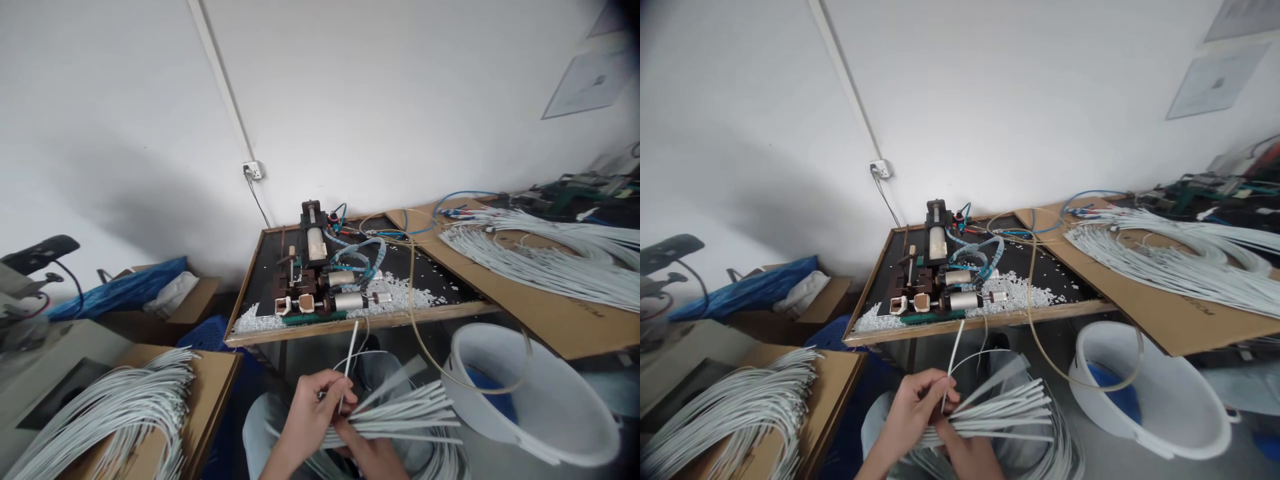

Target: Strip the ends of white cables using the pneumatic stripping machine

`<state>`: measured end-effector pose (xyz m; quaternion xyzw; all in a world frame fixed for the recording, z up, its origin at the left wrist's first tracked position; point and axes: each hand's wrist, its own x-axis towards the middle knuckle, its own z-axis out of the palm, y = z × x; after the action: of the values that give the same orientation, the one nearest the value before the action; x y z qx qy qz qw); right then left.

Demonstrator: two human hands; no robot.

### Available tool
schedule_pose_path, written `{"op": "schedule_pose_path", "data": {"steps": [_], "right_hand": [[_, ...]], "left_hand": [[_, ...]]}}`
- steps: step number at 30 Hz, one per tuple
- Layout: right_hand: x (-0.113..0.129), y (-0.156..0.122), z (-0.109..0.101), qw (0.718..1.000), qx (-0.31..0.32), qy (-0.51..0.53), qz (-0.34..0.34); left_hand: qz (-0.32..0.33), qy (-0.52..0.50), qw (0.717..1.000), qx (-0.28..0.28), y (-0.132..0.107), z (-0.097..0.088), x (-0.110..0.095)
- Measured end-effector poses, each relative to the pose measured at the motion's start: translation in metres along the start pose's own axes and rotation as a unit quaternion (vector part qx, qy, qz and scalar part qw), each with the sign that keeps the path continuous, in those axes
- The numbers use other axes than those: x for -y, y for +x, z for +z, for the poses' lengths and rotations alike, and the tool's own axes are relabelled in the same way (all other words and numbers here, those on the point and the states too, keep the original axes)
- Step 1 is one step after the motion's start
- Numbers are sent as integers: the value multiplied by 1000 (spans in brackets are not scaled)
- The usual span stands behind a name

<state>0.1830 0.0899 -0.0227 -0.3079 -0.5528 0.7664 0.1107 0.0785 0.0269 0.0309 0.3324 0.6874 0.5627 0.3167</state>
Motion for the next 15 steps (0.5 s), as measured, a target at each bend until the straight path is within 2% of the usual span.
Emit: {"op": "schedule_pose_path", "data": {"steps": [2, 4, 7, 11, 15], "right_hand": [[4, -1, -2, 999, -2, 39, 21], [11, -2, -3, 998, 10, 51, 35], [22, -5, -5, 997, 31, 45, 45], [25, -8, -6, 998, 36, 35, 47], [26, -10, -6, 999, 35, 9, 35]], "left_hand": [[-5, -48, 997, -55, 4, -5, 5], [13, -76, 988, -136, 12, -14, 9], [52, -72, 970, -225, 28, -33, 16], [50, -52, 970, -232, 48, -53, 29], [41, -56, 970, -233, 62, -62, 40]]}}
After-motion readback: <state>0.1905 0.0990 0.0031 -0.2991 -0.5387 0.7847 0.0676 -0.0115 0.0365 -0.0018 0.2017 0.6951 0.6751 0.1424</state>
